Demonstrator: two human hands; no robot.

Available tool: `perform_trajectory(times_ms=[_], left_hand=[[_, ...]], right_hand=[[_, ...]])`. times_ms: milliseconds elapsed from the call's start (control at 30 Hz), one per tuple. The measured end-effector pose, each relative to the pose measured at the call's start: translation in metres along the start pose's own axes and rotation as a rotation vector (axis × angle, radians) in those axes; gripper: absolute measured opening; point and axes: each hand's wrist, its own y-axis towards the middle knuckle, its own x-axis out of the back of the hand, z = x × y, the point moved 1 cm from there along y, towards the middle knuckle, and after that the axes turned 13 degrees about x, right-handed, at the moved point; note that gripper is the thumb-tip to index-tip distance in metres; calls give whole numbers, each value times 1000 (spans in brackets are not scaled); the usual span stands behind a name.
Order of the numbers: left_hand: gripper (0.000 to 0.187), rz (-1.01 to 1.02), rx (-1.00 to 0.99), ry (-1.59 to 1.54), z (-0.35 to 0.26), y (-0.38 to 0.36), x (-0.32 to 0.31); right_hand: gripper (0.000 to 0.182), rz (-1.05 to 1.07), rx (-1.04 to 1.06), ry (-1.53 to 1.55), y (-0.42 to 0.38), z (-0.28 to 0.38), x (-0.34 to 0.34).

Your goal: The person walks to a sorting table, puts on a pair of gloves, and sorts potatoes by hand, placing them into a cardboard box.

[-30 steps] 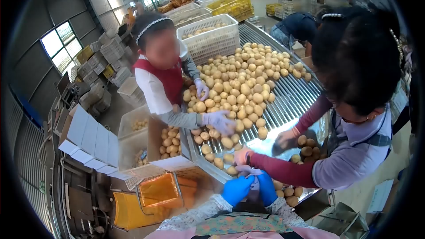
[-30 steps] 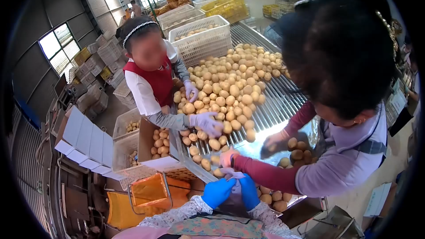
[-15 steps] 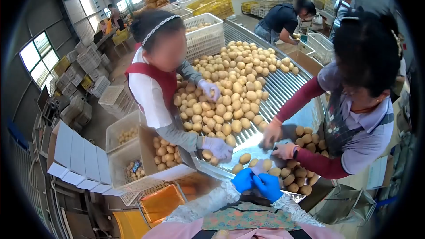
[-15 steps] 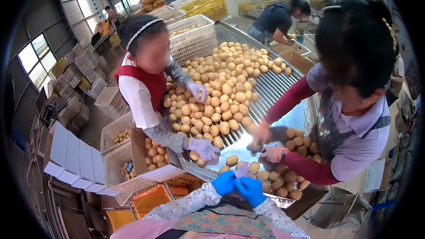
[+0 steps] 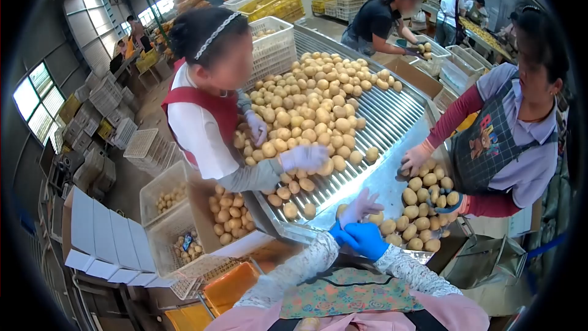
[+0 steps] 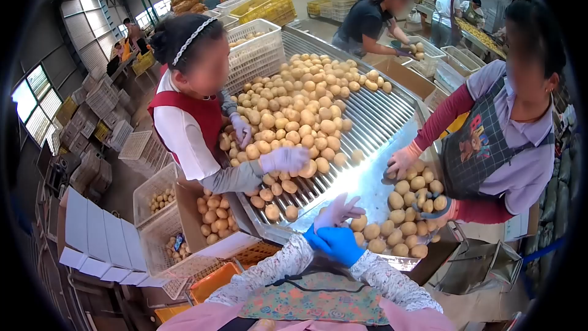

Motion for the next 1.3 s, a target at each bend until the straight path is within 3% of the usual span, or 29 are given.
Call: perform_trajectory(times_ms=[33, 67, 133, 167, 233, 367, 400, 433, 500, 533, 567, 633, 667, 700, 767, 800, 967, 1033, 1100, 1167, 1200, 1233, 1300], left_hand=[[52, 66, -210, -240, 9, 5, 1], [52, 75, -210, -238, 5, 12, 8], [44, 142, 413, -893, -5, 28, 24], [44, 146, 414, -896, -14, 25, 18], [45, -24, -44, -704, -43, 12, 2], [50, -55, -302, -675, 1, 55, 22], [59, 117, -178, -894, -29, 42, 26], [59, 122, -175, -894, -50, 32, 22], [68, 184, -115, -1208, -74, 25, 18], [70, 381, -179, -1082, -68, 30, 23], [70, 383, -175, -1079, -75, 28, 21], [63, 407, -61, -1323, -89, 23, 16], [61, 668, -47, -1759, -70, 29, 21], [61, 668, -40, -1762, -45, 42, 29], [66, 27, 48, -1107, -25, 57, 38], [64, -207, 100, -1044, -27, 54, 34], [75, -205, 37, -674, -55, 36, 40], [79, -387, 210, -369, -37, 41, 44], [74, -404, 238, -419, -20, 40, 50], [55, -36, 46, 47, 23, 45, 66], [45, -167, 169, 121, 36, 49, 66], [34, -198, 20, 669, 1, 32, 59], [29, -273, -74, 594, 8, 24, 61]], right_hand=[[31, -43, -96, 69, -1, 5, -1], [31, -50, -100, 64, -1, 8, -3], [31, -193, -231, 218, -4, 9, -6], [31, -193, -235, 214, -6, 10, -7], [31, -152, -324, 253, -7, 9, -7], [30, -143, -337, 286, 5, 12, -4], [31, -132, -305, 277, 5, 5, -9], [32, -120, -271, 269, 6, 1, -10], [32, -71, -305, 312, 11, -4, -9], [32, -17, -343, 362, 12, -6, -9], [32, -23, -344, 363, 13, -7, -8], [33, 17, -323, 288, 14, -8, -6], [33, 12, -328, 288, 13, -9, -7], [33, -7, -364, 345, 12, -10, -7], [34, -25, -404, 406, 13, -13, -8], [34, -68, -348, 459, 15, -13, -10], [33, -29, -289, 548, 23, -18, -10], [29, -36, -352, 686, 18, -25, -16], [29, -30, -378, 646, 15, -32, -24], [29, -40, -415, 598, 13, -32, -26], [28, -114, -422, 616, 16, -30, -26], [28, -187, -425, 634, 18, -30, -23], [28, -140, -521, 521, 15, -35, -11]])
